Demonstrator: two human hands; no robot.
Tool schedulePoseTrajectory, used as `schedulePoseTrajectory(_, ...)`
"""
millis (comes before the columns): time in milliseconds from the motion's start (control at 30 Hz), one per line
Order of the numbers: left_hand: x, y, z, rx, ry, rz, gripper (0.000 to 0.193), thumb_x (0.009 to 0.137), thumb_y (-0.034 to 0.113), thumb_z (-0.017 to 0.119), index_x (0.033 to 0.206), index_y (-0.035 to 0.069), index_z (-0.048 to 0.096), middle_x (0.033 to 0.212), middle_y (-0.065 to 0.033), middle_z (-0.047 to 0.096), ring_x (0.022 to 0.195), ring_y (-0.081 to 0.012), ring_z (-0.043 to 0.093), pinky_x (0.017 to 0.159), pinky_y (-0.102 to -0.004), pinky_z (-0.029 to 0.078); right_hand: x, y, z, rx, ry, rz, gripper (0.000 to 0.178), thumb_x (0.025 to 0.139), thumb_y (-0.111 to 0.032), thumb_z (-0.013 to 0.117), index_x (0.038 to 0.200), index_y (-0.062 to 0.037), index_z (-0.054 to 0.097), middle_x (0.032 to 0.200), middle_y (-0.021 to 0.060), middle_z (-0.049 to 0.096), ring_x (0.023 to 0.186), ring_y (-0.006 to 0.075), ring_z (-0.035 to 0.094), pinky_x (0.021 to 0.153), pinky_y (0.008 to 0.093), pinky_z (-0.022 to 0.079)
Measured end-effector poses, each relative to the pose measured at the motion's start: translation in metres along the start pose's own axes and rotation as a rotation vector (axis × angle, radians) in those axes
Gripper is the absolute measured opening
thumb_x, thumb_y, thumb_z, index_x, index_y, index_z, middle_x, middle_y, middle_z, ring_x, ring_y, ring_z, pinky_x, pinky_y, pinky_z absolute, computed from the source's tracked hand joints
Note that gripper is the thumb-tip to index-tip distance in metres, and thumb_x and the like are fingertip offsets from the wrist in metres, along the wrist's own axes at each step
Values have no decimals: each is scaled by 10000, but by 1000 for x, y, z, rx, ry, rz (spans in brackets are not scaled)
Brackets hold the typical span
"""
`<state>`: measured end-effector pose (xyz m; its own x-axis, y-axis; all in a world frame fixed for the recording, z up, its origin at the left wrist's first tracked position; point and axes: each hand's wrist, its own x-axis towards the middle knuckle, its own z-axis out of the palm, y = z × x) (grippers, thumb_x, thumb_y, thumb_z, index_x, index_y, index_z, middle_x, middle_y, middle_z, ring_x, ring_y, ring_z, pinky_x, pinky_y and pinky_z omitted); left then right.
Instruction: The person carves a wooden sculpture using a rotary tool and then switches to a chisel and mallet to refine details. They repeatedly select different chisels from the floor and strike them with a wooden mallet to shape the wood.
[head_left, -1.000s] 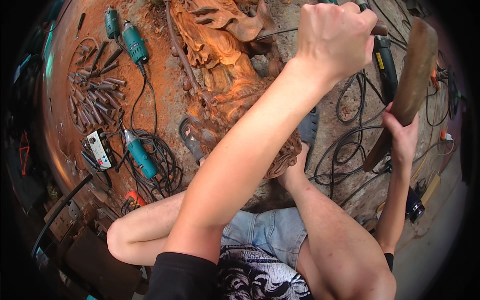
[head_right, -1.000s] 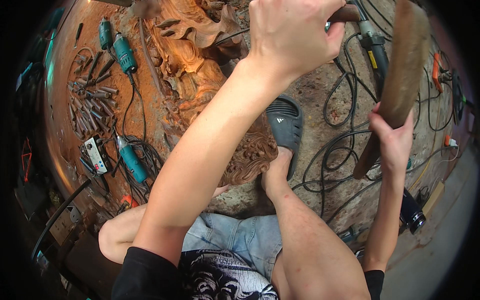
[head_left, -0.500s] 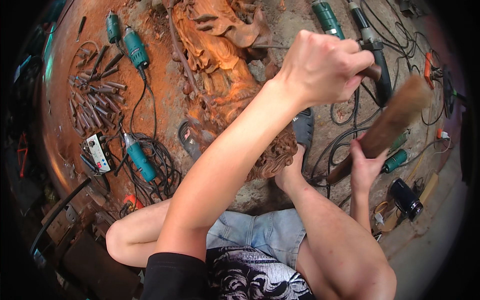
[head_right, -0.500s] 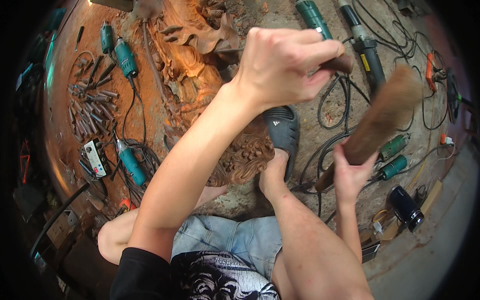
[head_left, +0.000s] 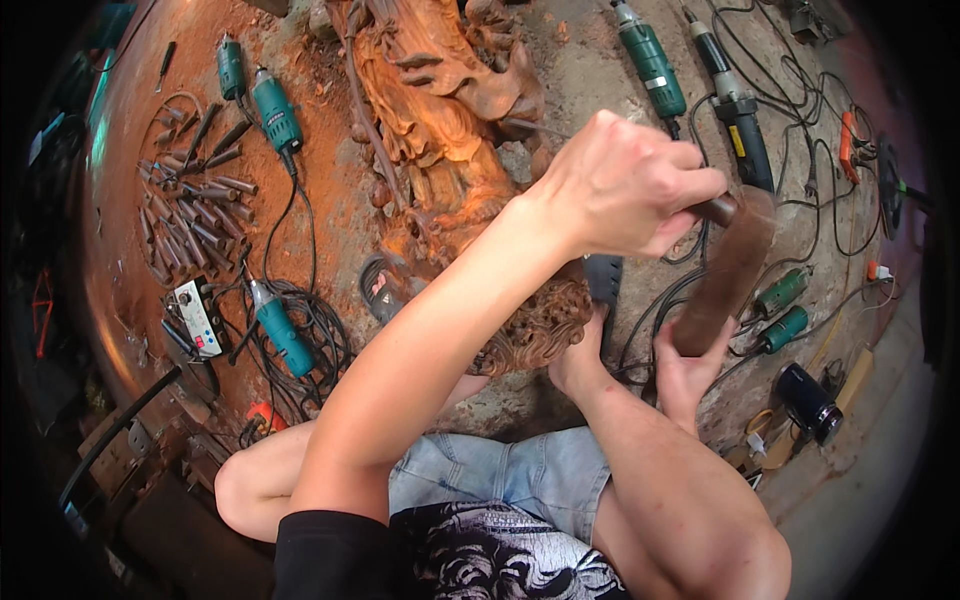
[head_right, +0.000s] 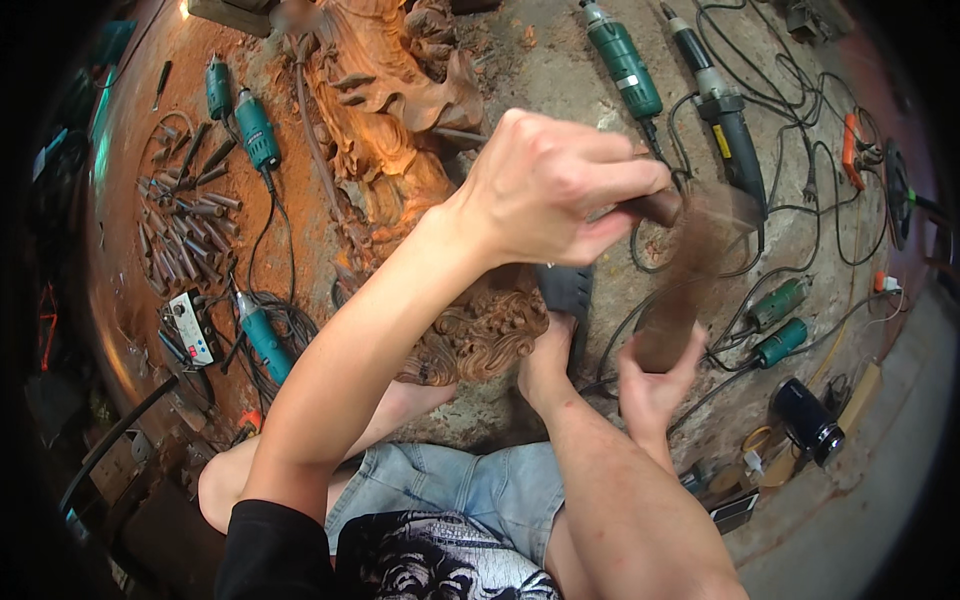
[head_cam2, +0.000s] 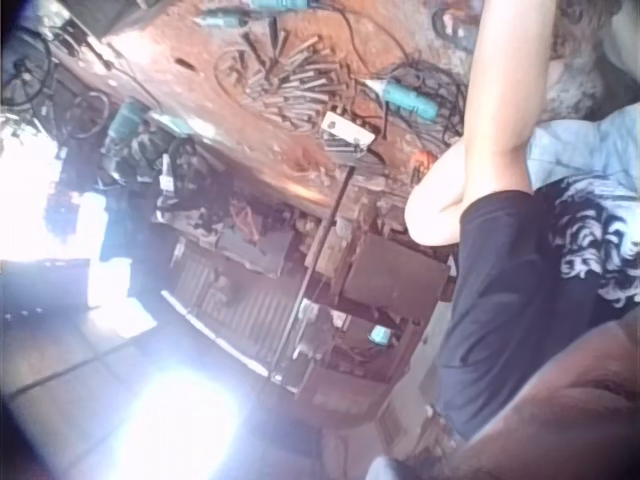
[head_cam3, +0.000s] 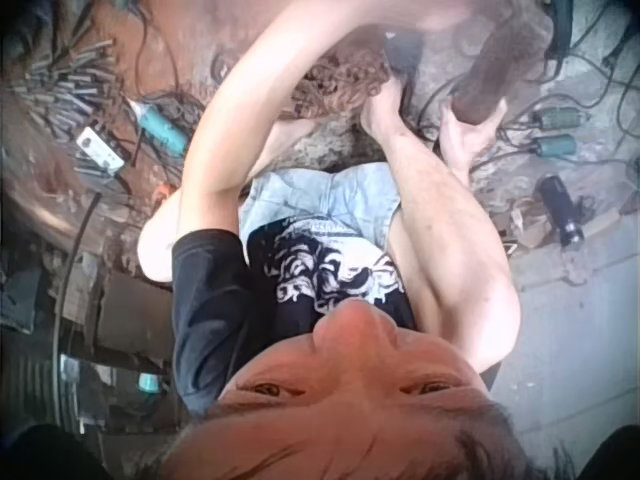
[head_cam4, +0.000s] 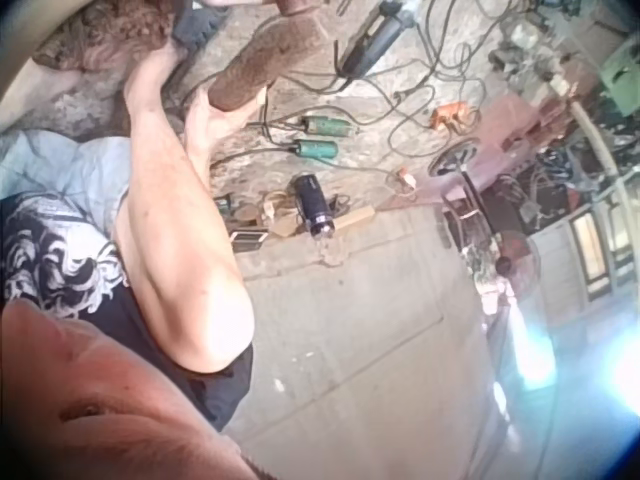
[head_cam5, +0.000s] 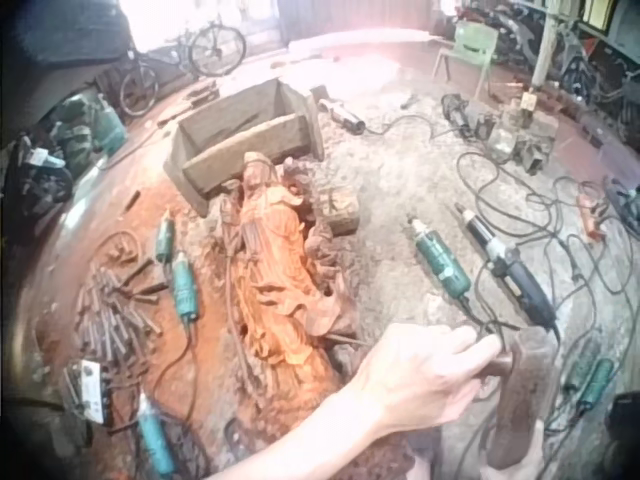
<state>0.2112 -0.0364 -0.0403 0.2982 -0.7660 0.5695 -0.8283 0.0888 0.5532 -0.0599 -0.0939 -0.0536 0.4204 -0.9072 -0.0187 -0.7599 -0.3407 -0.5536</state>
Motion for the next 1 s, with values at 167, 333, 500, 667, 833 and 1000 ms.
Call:
schedulePoseTrajectory(167, -1, 1, -2, -43, -30, 29, 320, 692, 195, 802, 1004, 193, 734, 736, 10, 620, 680, -222, 684, 526, -384, 518, 0, 32, 9, 419, -60, 227, 898, 686, -82, 912, 1473, -73, 477, 1196, 147, 650, 1127, 256, 627, 1011, 408, 506)
schedulePoseTrajectory(333, 1, 1, -2, -9, -45, 0, 307, 704, 193, 795, 1006, 196, 736, 728, 4, 606, 683, -228, 683, 542, -386, 522, 5, 29, 8, 338, -42, 108, 871, 719, 123, 788, 1488, -73, 431, 1102, 100, 648, 957, 201, 645, 839, 357, 555)
schedulePoseTrajectory(500, 0, 1, -3, -36, -46, 1, 302, 712, 198, 793, 1009, 194, 736, 724, -3, 605, 685, -235, 683, 547, -390, 526, 2, 13, 1, 342, -244, -11, 827, 725, 145, 790, 1458, -35, 454, 1113, 104, 651, 1012, 206, 643, 872, 362, 559)
schedulePoseTrajectory(667, -1, 3, -5, -43, -78, 4, 300, 710, 187, 782, 1007, 183, 739, 716, -9, 601, 687, -242, 682, 548, -391, 530, -3, 44, 12, 503, 8, 178, 783, 718, 50, 861, 1410, -30, 503, 1209, 123, 655, 1033, 228, 652, 931, 378, 553)
schedulePoseTrajectory(833, 2, 9, -15, -57, -93, -10, 234, 699, 158, 769, 922, 141, 698, 710, -25, 599, 683, -250, 679, 551, -390, 537, 1, 9, 3, 363, -203, 96, 680, 699, 32, 839, 1313, -44, 555, 1079, 62, 652, 970, 185, 636, 866, 368, 536)
schedulePoseTrajectory(1000, 3, 32, 0, 158, -17, -80, 177, 721, 138, 743, 759, 91, 576, 684, -44, 611, 646, -249, 682, 530, -404, 540, 12, 9, -14, 335, -338, -43, 779, 740, -20, 876, 1414, -40, 485, 1101, 83, 650, 984, 194, 632, 884, 372, 535)
